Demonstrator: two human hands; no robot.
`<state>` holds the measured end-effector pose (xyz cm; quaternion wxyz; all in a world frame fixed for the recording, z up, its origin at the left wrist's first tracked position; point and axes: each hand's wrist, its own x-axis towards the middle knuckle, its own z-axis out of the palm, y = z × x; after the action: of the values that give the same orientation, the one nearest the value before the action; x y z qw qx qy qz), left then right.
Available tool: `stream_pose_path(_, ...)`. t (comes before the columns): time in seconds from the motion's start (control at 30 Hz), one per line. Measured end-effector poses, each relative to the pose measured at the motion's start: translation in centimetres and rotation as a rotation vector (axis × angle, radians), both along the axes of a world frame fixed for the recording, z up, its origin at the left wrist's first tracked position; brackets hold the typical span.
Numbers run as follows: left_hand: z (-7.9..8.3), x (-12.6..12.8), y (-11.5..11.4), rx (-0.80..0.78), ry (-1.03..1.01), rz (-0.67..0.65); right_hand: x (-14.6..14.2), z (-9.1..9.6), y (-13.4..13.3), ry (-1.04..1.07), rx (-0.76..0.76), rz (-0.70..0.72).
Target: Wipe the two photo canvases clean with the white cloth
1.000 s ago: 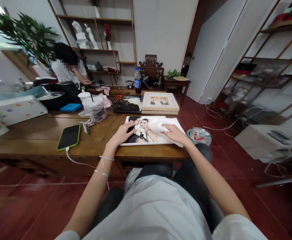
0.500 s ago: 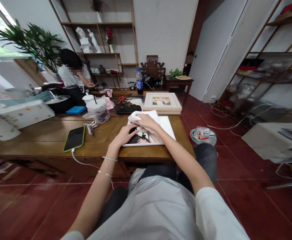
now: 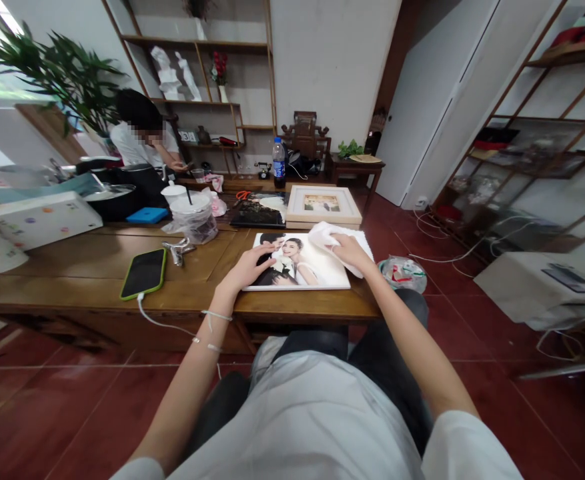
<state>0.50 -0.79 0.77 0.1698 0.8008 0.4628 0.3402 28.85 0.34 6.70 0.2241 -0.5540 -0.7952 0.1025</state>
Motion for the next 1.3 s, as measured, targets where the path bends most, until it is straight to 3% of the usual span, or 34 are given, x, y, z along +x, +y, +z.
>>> stream_pose_path(0.17, -0.1, 0.0, 0.0, 0.011, 0.007, -0.004, -2.3, -0.2, -3.9, -0.083, -0.003, 0.088)
stream_pose_path(0.3, -0.4, -0.1, 0.2, 0.02, -0.006, -0.004, -3.5, 0.4, -9.3, -0.202, -0.017, 0.3)
stream_pose_path(0.4, -0.6, -0.2, 0.3, 0.031, -0.013, -0.013, -3.6, 1.1, -11.6, -0.214, -0.052, 0.378)
stream_pose_path(0.5, -0.6, -0.2, 0.3, 0.028, -0.012, -0.022, -3.1, 1.6, -10.4, -0.169, -0.09, 0.394)
stream_pose_path(0.77, 0.0, -0.1, 0.0, 0.02, 0.007, -0.03, -1.5, 1.5, 0.3, 0.037, -0.169, 0.355)
stream_pose_path(0.93, 0.2, -0.1, -0.1, -0.005, 0.005, -0.02, -0.7, 0.3, 3.7, 0.117, -0.164, 0.273)
stream_pose_path(1.1, 0.0, -0.1, 0.0, 0.002, -0.004, -0.021, -0.7, -0.2, 3.5, 0.149, -0.156, 0.283)
stream_pose_path(1.3, -0.1, -0.1, 0.1, 0.01, 0.008, -0.03, -0.9, 0.7, -2.2, 0.083, -0.182, 0.391)
